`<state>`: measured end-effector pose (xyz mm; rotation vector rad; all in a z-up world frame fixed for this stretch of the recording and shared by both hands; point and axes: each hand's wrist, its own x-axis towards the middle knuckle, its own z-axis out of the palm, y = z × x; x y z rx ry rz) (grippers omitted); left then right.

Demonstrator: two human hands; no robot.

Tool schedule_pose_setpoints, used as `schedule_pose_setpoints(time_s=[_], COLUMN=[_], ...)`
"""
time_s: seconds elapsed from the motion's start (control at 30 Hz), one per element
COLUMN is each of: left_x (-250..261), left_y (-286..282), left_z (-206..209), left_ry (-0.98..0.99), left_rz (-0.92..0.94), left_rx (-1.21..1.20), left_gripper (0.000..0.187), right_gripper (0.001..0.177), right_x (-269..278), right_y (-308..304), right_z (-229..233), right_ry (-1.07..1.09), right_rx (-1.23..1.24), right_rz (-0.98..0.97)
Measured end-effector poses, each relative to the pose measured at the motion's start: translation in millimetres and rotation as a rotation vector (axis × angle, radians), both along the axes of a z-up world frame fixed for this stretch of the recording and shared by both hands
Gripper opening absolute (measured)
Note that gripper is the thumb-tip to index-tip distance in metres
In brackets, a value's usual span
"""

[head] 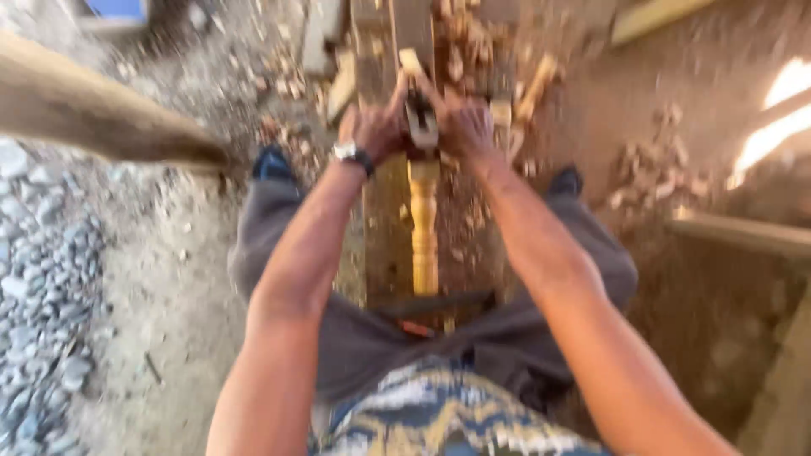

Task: Planing a turned wooden furniture leg using a hand plane

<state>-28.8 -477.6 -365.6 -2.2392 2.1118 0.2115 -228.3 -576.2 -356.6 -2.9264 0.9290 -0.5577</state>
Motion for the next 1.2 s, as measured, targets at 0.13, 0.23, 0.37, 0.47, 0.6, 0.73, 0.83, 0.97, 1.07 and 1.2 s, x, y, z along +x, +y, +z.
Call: schedule_pose_setpoints(time_s=[0.13, 0.23, 0.37, 0.47, 0.6, 0.73, 0.83, 0.97, 1.07, 1.2], left_x=[-15, -30, -85, -118, -114, -35, -23, -12, -13, -56], left_y=[0, 29, 134, 208, 212, 35, 7, 8, 16, 93], left_z=[7, 14, 55, 107, 92, 66, -13, -26, 4, 39], left_ry=[0.188, 0.180, 0.207, 0.479, 0.400, -0.636, -0.516, -0.303, 0.099, 0.086], left_rz=[0.028, 0.066, 0.059, 0.073, -0.035, -0.458, 0.042, -0.089, -0.075, -0.076], left_rx=[-0.016, -0.018, 0.168, 0.331, 0.411, 0.083, -0.685, -0.678, -0.211, -0.121], left_gripper=[0.118, 0.127, 0.101, 0.089, 0.096, 0.112, 0.068, 0.076, 0.085, 0.083], right_gripper=[0.114, 0.145, 0.131, 0.087, 0.108, 0.070, 0.087, 0.048, 0.088, 0.082], right_x=[-15, -34, -94, -135, -140, -47, -18, -22, -17, -54], right_y=[-4, 26, 141, 228, 233, 45, -7, 9, 17, 92], right_z=[-10, -7, 10, 28, 11, 19, -8, -28, -10, 2], right_ry=[-0.048, 0.110, 0.204, 0.303, 0.490, 0.010, -0.041, 0.139, 0.128, 0.314], right_rx=[0.111, 0.163, 0.318, 0.505, 0.553, 0.187, -0.084, -0.340, 0.077, 0.209], right_rz=[0.053, -0.040, -0.091, -0.177, -0.213, -0.021, 0.020, -0.129, -0.192, -0.197])
